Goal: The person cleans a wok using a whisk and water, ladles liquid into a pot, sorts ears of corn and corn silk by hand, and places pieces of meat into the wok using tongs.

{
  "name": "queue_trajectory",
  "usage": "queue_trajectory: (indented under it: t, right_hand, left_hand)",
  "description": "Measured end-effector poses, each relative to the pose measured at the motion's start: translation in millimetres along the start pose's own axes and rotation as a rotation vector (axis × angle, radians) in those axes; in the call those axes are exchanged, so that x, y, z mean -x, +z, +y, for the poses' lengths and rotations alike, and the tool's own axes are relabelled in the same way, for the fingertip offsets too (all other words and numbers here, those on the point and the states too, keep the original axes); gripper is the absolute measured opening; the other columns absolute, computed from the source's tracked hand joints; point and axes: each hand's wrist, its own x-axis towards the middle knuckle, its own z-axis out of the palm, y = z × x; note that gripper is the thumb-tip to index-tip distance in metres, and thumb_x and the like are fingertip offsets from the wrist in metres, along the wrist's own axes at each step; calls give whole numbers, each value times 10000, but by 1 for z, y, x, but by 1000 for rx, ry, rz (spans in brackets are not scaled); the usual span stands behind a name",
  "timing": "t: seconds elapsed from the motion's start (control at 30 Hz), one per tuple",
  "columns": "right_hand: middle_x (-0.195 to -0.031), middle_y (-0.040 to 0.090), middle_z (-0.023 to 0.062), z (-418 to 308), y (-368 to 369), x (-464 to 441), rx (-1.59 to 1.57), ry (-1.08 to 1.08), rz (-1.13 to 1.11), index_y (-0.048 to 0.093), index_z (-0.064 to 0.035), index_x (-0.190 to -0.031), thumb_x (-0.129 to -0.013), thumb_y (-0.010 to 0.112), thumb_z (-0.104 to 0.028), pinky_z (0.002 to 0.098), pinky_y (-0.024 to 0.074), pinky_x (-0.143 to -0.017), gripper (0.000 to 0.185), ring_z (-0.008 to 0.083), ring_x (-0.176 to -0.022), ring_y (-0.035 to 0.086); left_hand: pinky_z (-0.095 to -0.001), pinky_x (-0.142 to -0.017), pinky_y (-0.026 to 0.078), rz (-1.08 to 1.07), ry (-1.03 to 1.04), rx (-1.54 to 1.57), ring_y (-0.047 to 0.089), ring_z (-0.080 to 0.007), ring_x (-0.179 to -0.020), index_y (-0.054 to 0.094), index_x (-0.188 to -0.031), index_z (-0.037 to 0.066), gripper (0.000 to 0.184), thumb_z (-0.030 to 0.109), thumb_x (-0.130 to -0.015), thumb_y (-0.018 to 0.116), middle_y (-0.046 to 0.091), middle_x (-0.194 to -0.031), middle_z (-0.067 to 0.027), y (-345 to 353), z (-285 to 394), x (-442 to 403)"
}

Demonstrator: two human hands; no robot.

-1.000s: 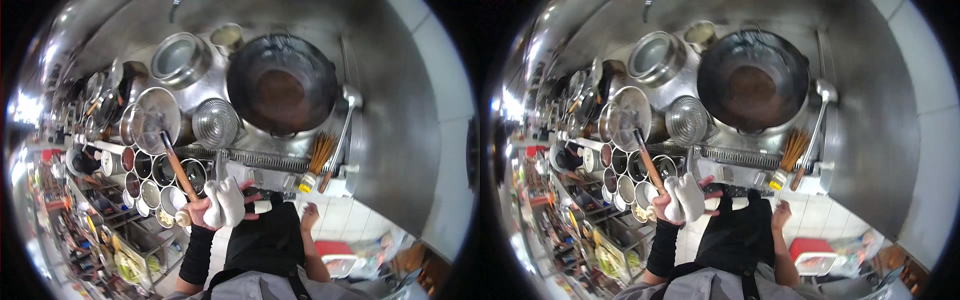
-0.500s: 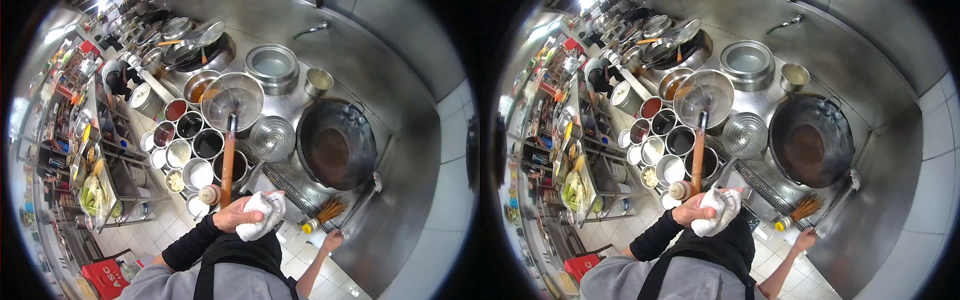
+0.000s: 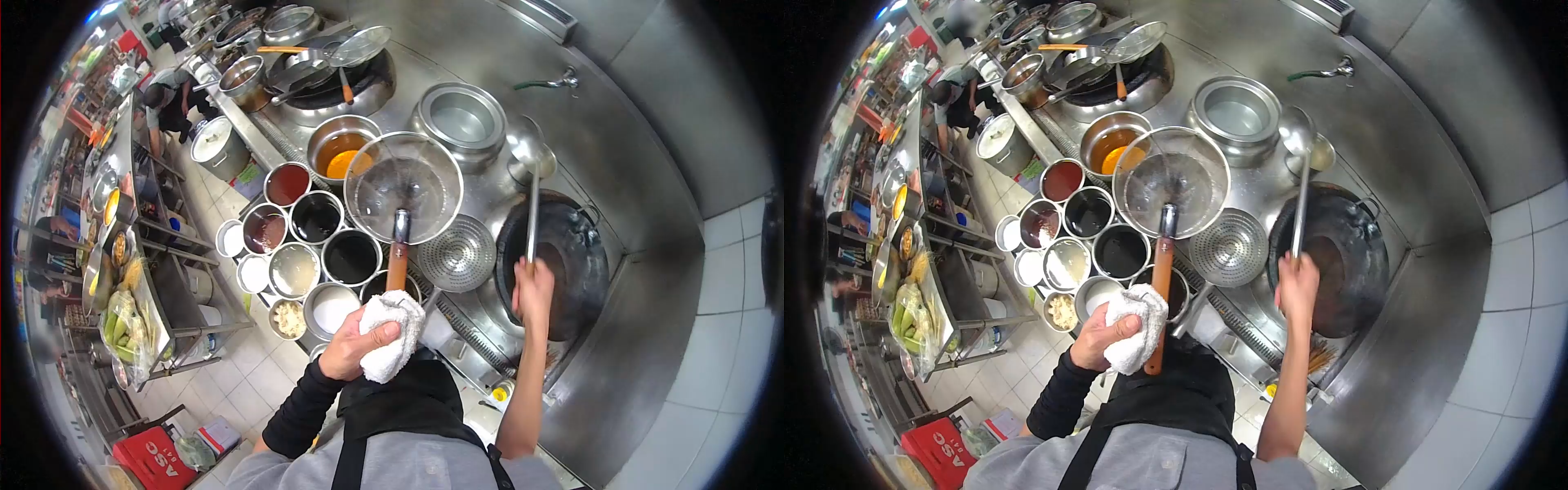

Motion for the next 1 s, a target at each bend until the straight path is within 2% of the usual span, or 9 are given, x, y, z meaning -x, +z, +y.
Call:
queue_trajectory:
  t: [0.17, 0.37, 0.43, 0.57, 0.63, 0.7, 0.77, 0.83, 1.0]
  right_hand:
    - [-603, 540, 26, -29, 97, -152, 387, 68, -79, 597, 8, -802, -924, 634, -122, 318, 384, -341, 182, 144, -403, 511]
    - [-574, 465, -3, -5, 116, -226, -744, 682, -525, 464, -87, -679, -959, 573, -78, 213, 355, -344, 301, 74, -386, 421]
    - [-601, 440, -18, -11, 103, -208, -1123, 782, -639, 434, -101, -684, -985, 544, -64, 173, 343, -339, 323, 39, -392, 384]
    - [-615, 434, -11, -21, 67, -145, -1280, 697, -702, 437, -70, -694, -994, 506, -40, 157, 354, -326, 309, 29, -397, 370]
    - [-612, 429, -12, -27, 38, -108, -1365, 717, -664, 437, -70, -694, -991, 503, -30, 154, 356, -322, 306, 27, -396, 360]
    - [-614, 419, -14, -29, 8, -67, -1390, 709, -656, 448, -73, -711, -1005, 491, -64, 163, 341, -304, 296, 33, -395, 342]
    - [-629, 420, -15, -36, -25, -19, -1349, 693, -575, 489, -43, -779, -1002, 489, -70, 175, 328, -291, 225, 35, -400, 338]
    - [-650, 429, -15, -35, -59, 22, -1339, 707, -521, 524, -19, -867, -992, 495, -60, 181, 318, -287, 134, 34, -420, 349]
    - [-659, 434, -13, -22, -133, 112, -1263, 678, -433, 581, -34, -987, -975, 541, -45, 191, 314, -303, 44, 34, -455, 385]
  left_hand:
    - [-296, -913, 502, 157, 88, -185, 635, -126, -1031, 532, -1366, 6, 456, 170, -974, 700, 664, -1171, -56, -35, 21, 18]
    - [-308, -978, 481, 141, 83, -140, 624, -154, -1111, 474, -1430, 1, 601, 247, -951, 741, 649, -1238, -76, -62, 18, 22]
    - [-307, -984, 477, 95, 108, -176, 621, -154, -1118, 449, -1447, 0, 630, 269, -955, 738, 650, -1238, -85, -62, 16, 16]
    - [-347, -1028, 476, 73, 38, -343, 640, -213, -1147, 488, -1347, 5, 511, 238, -957, 724, 664, -1227, -118, -30, 13, -13]
    - [-299, -937, 507, 109, 29, -530, 645, -140, -1073, 532, -1247, 32, 385, 117, -930, 734, 675, -1189, -103, -17, 0, -33]
    - [-324, -936, 508, 118, 137, -703, 640, -164, -1107, 540, -1295, 39, 440, 126, -916, 747, 673, -1224, -99, 8, -14, -66]
    - [-375, -905, 532, 103, 610, -1086, 706, -295, -1067, 522, -1379, 83, 559, 143, -881, 769, 702, -1215, -137, 36, -33, -113]
    - [-442, -912, 540, 99, 439, -1120, 678, -411, -1093, 522, -1425, 184, 582, 166, -884, 737, 698, -1220, -193, 59, -54, -153]
    - [-481, -943, 540, 233, 86, -1563, 675, -408, -1092, 662, -1301, 211, 444, 315, -870, 676, 707, -1182, -204, 68, -141, -309]
